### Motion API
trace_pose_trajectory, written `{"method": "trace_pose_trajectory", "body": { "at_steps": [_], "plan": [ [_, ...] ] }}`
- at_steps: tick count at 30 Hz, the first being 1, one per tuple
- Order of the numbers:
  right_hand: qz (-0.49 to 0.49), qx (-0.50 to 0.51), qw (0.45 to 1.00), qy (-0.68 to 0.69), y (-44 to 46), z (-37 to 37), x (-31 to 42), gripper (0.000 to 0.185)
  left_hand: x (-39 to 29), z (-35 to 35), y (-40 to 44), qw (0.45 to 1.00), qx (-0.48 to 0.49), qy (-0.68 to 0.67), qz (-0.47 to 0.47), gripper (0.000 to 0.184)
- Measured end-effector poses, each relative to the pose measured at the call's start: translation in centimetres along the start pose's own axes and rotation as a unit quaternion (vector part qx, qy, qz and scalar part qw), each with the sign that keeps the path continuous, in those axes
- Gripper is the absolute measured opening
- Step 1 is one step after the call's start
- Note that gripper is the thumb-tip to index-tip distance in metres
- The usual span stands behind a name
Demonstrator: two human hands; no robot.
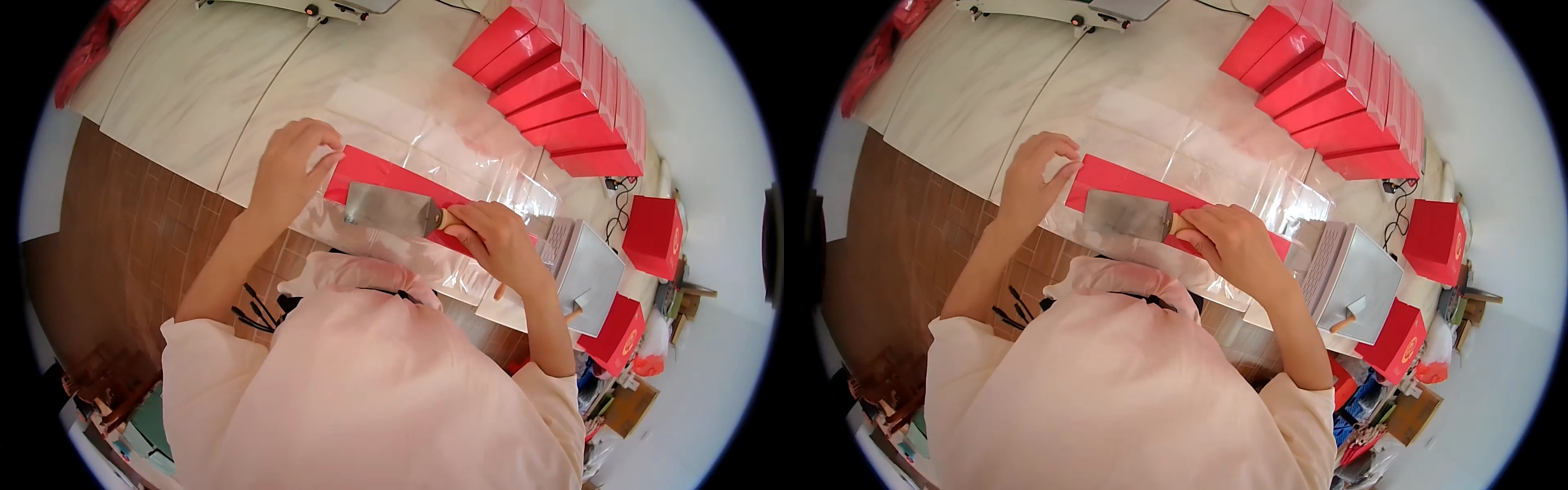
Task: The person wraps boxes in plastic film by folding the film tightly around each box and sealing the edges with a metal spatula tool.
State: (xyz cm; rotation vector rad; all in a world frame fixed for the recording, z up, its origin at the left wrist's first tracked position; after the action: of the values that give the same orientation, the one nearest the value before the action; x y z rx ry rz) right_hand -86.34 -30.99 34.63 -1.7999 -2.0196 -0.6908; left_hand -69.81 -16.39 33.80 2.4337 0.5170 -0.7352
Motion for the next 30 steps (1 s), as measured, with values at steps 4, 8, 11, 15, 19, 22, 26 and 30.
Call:
{"method": "trace_pose_trajectory", "body": {
  "at_steps": [4,8,11,15,19,22,26,30],
  "plan": [
    [0.033,0.017,0.999,-0.013,0.9,-0.1,-0.6,0.019,3.9,-1.5,-0.4,0.993,-0.034,-0.021,-0.109,0.017],
    [0.030,-0.015,0.999,-0.032,1.7,-0.7,-1.1,0.017,9.8,1.0,-2.0,0.924,0.023,-0.248,-0.289,0.038],
    [0.039,-0.030,0.998,-0.039,1.9,-1.0,-1.3,0.017,9.3,2.5,-3.2,0.854,0.096,-0.351,-0.371,0.047],
    [0.050,-0.054,0.996,-0.045,1.4,-1.3,-1.8,0.017,8.9,4.4,-4.0,0.831,0.194,-0.349,-0.387,0.052],
    [0.087,-0.066,0.993,-0.054,-0.4,-1.7,-3.0,0.018,8.6,2.4,-4.1,0.864,0.139,-0.266,-0.403,0.064],
    [0.120,-0.065,0.989,-0.062,-1.9,-2.2,-3.4,0.018,9.0,1.7,-5.2,0.862,0.143,-0.244,-0.421,0.070],
    [0.164,-0.108,0.980,-0.043,-3.8,-3.3,-4.6,0.016,8.4,1.2,-6.0,0.869,0.146,-0.230,-0.412,0.067],
    [0.182,-0.100,0.978,-0.002,-3.8,-2.7,-3.5,0.015,8.4,0.7,-6.3,0.893,0.101,-0.212,-0.383,0.055]
  ]
}}
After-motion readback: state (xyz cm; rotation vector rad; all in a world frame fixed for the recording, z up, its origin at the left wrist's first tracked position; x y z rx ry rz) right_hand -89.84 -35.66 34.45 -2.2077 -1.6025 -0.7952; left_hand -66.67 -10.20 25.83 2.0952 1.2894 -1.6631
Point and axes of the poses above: each hand's wrist, its own y-axis towards the middle knuckle, its own z-axis out of the palm, x = y × z, the point moved 10 cm from there along y, towards the middle knuckle, and after that the axes turned 6 degrees about x, right-handed, at the moved point
